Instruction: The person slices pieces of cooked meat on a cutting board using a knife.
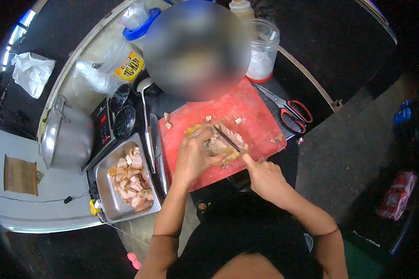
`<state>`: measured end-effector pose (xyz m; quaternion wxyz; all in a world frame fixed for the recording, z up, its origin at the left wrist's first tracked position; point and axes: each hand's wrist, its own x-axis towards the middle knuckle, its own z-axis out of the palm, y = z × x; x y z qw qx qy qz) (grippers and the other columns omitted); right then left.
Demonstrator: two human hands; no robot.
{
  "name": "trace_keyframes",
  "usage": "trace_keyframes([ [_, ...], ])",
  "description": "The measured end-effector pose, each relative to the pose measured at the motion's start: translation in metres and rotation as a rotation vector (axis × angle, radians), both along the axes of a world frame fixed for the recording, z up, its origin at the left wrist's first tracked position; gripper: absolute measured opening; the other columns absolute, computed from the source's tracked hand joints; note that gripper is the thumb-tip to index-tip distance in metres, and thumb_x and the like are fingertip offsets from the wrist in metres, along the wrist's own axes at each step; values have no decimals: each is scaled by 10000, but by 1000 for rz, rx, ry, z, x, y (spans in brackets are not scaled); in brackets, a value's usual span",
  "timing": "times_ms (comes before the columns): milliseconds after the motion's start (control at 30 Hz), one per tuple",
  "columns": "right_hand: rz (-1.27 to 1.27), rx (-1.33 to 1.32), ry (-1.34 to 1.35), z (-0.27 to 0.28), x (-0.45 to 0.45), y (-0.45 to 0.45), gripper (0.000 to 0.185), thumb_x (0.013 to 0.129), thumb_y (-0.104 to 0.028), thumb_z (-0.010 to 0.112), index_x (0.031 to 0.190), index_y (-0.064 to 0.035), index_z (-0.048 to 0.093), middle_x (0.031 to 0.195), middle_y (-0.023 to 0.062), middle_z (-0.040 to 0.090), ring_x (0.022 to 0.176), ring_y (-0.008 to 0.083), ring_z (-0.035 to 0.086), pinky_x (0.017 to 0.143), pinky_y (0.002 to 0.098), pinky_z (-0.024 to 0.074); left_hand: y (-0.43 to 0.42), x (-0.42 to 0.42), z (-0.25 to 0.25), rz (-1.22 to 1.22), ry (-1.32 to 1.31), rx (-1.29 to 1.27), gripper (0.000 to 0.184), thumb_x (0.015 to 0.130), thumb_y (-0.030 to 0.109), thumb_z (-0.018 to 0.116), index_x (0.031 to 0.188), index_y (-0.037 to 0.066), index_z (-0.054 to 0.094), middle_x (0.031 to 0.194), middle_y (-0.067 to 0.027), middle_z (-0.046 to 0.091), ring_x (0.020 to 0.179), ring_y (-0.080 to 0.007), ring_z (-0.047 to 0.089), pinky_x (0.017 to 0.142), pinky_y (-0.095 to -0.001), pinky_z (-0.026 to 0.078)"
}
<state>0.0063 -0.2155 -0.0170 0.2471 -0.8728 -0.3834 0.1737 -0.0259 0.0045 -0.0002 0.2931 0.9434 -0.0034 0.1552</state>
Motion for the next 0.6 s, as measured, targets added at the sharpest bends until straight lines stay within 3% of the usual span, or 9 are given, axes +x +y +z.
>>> trace_keyframes([
  [300,-43,13,29,-15,5,7,481,805,-13,556,1257,-60,400,830,275,639,769,452,660,657,549,526,-1,-2,0,3,61,10,484,531,155,881,926,-26,668,1092,-193,677,1055,-359,636,919,-413,499],
  [400,-91,29,34,-28,-14,-14,387,930,-94,522,1299,-70,406,784,266,626,735,459,634,658,562,498,-5,-4,-3,56,54,43,512,522,124,889,961,-29,674,1127,-195,668,1094,-335,627,947,-390,492],
  [600,-109,25,76,-29,-27,-46,415,940,-123,511,1338,-95,397,826,262,645,726,457,645,643,550,517,8,-6,-3,27,32,-89,525,544,117,868,1004,-22,656,1116,-195,668,1067,-332,638,943,-396,491],
])
